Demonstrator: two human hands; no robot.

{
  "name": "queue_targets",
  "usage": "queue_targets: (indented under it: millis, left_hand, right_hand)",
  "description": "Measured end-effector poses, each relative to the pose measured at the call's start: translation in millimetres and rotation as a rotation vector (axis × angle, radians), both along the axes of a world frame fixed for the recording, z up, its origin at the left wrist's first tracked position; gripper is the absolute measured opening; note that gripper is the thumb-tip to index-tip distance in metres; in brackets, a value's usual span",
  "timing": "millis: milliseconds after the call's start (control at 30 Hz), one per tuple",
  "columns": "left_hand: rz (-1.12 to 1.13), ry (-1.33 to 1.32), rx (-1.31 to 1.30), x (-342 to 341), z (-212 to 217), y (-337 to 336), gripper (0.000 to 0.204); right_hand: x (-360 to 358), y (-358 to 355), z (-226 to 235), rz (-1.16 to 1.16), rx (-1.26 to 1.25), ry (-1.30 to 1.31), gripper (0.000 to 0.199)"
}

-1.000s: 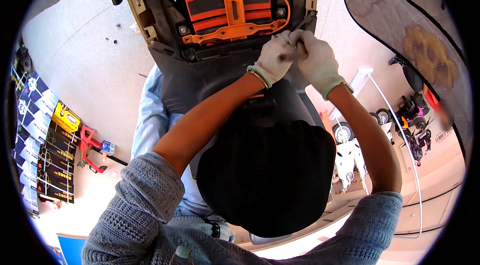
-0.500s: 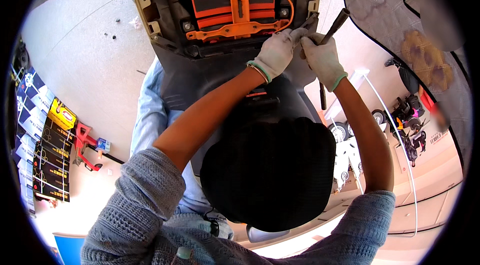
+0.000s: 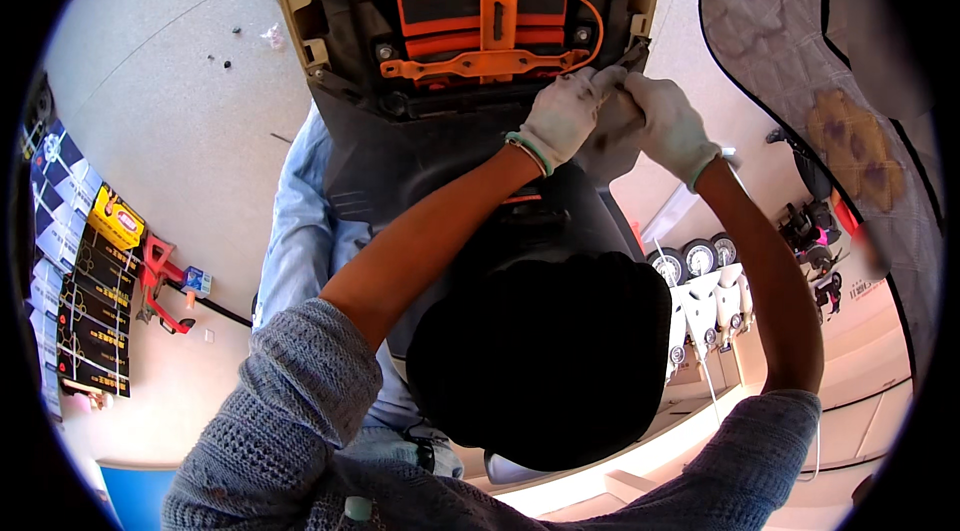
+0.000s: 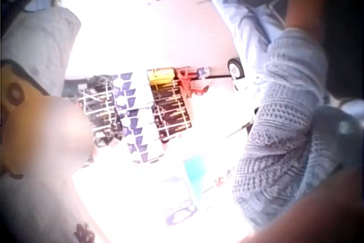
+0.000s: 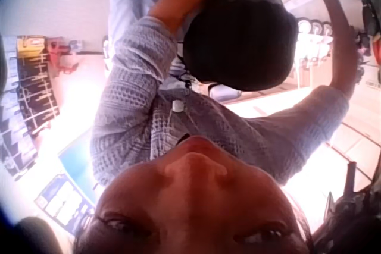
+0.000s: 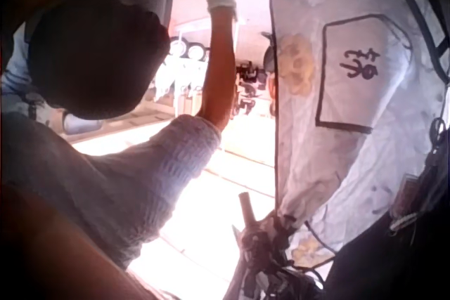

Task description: The person assembles the internal components of an electric scooter, securing an orange battery pack with a metal bracket and fastening screws. They then place a black floor mat over the battery compartment and secure it with a screwdriver.

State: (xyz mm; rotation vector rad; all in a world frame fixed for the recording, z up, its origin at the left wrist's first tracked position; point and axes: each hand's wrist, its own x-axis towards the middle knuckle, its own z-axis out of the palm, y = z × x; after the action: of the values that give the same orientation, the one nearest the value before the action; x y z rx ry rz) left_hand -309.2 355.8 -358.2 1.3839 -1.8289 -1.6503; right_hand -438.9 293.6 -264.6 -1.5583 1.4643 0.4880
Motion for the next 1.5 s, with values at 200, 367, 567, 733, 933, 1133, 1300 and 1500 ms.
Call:
queue_targets:
  millis: [200, 367, 567, 733, 933, 1133, 1300, 1500]
  left_hand:
    - [-0.025, 0.022, 0.045, 4, 3, -1, 0.036]
    - [-0.009, 0.027, 0.005, 5, 3, -1, 0.033]
    - [0.070, 0.059, -0.073, -1, -1, 7, 0.030]
    - [0.024, 0.062, 0.047, -22, -28, 23, 0.018]
    - [0.151, 0.020, -0.049, -23, -11, 11, 0.014]
    - [0.008, 0.040, -0.206, -19, 1, 1, 0.020]
    - [-0.032, -0.043, -0.321, -9, -12, -1, 0.019]
    - [-0.036, -0.040, -0.312, -14, -4, 0, 0.020]
  right_hand:
    - [15, 42, -2, -0.890, 0.090, 0.011, 0.018]
    - [23, 45, 8, -1.244, 0.136, -0.133, 0.020]
    - [8, 42, -1, -0.927, 0.109, -0.006, 0.017]
    - [20, 11, 10, -0.211, -0.208, -0.046, 0.012]
    - [-1, 19, 1, -1.032, 0.306, -0.122, 0.009]
    - [-52, 71, -18, -1.029, 0.221, -0.264, 0.014]
    - [1, 53, 63, -0.442, -0.149, 0.389, 0.033]
    - [0, 29, 33, 0.512, -0.162, 0.373, 0.041]
